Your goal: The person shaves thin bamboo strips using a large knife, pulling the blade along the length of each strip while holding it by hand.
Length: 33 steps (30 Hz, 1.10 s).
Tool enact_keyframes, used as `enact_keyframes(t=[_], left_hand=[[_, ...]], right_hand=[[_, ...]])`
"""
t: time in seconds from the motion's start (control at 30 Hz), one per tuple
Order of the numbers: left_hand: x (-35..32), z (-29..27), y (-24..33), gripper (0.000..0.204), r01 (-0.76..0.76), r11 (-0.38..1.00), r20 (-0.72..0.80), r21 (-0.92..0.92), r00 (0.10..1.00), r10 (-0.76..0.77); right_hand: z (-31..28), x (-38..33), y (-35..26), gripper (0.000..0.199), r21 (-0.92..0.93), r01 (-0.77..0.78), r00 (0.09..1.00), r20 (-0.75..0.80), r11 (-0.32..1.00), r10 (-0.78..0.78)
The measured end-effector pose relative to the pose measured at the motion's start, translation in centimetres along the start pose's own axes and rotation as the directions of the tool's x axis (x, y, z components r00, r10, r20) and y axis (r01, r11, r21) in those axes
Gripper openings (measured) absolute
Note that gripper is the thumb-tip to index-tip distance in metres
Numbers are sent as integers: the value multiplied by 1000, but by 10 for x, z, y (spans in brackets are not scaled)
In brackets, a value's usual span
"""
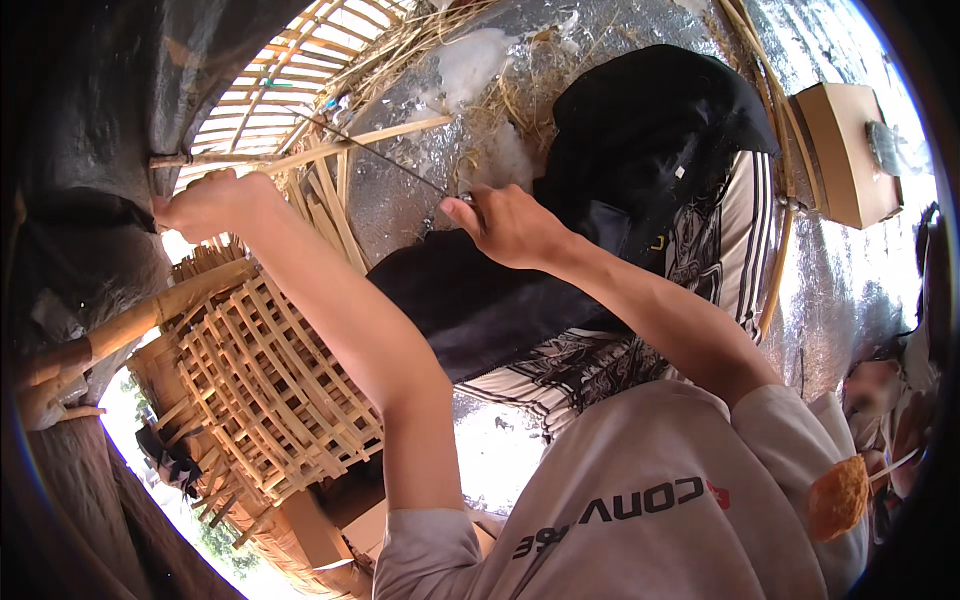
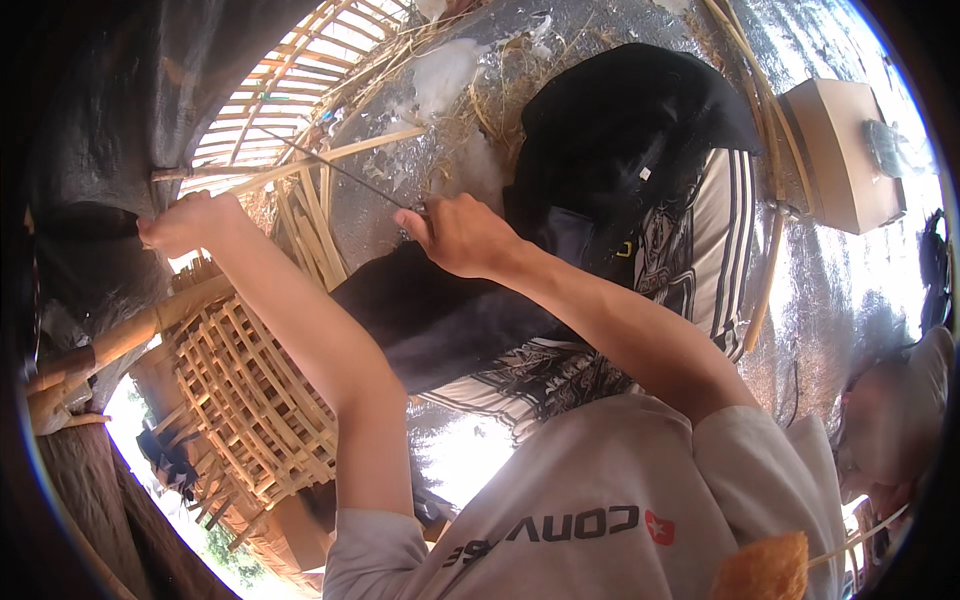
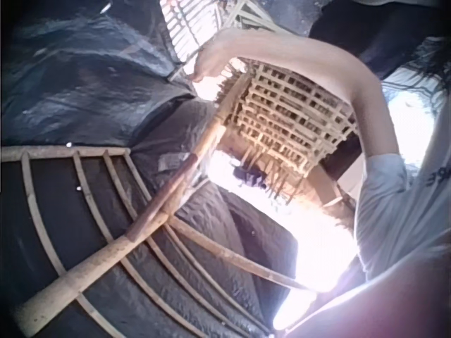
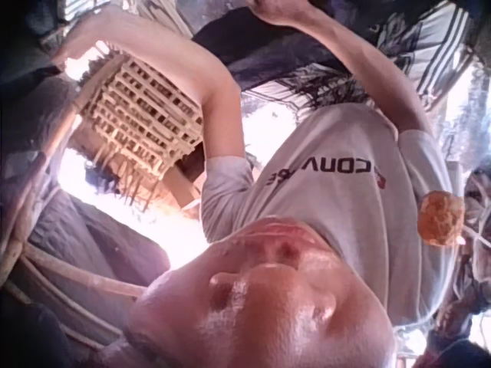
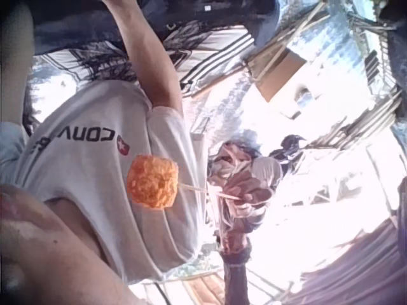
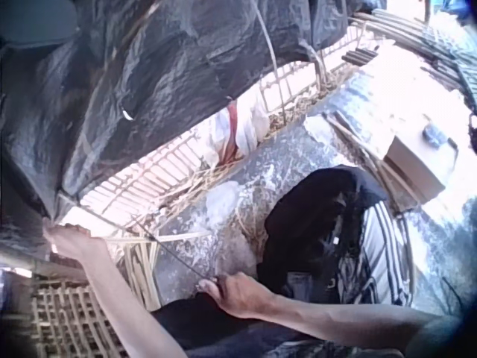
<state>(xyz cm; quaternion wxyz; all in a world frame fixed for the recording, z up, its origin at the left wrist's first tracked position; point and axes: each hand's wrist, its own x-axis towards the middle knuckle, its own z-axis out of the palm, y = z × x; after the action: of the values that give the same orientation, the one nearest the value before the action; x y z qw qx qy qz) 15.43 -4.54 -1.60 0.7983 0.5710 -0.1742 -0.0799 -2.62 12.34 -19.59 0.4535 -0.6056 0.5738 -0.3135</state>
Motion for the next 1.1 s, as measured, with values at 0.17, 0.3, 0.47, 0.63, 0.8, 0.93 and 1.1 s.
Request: enact_keyframes(t=[0.17,0.3,0.47,0.63,0.8,0.93,1.1], left_hand=[[-18,1,10,57,81,958,108,-274,993,-53],[-43,11,11,61,30,973,281,-227,959,36],[-66,32,16,59,52,976,376,-211,926,32],[-75,37,18,52,9,985,409,-173,910,63],[-69,39,15,50,20,982,405,-189,912,60],[-65,37,12,51,0,981,376,-193,924,74],[-61,36,12,51,13,993,357,-121,933,31]], right_hand=[[5,1,39,68,-39,-272,954,119,961,275],[0,2,69,80,30,-437,890,157,899,428],[0,1,74,83,70,-442,888,175,894,425],[-1,2,76,84,75,-438,886,204,896,416],[3,3,82,83,67,-430,898,141,901,418],[6,2,82,82,89,-447,888,167,890,429],[4,3,81,80,116,-467,879,172,877,446]])
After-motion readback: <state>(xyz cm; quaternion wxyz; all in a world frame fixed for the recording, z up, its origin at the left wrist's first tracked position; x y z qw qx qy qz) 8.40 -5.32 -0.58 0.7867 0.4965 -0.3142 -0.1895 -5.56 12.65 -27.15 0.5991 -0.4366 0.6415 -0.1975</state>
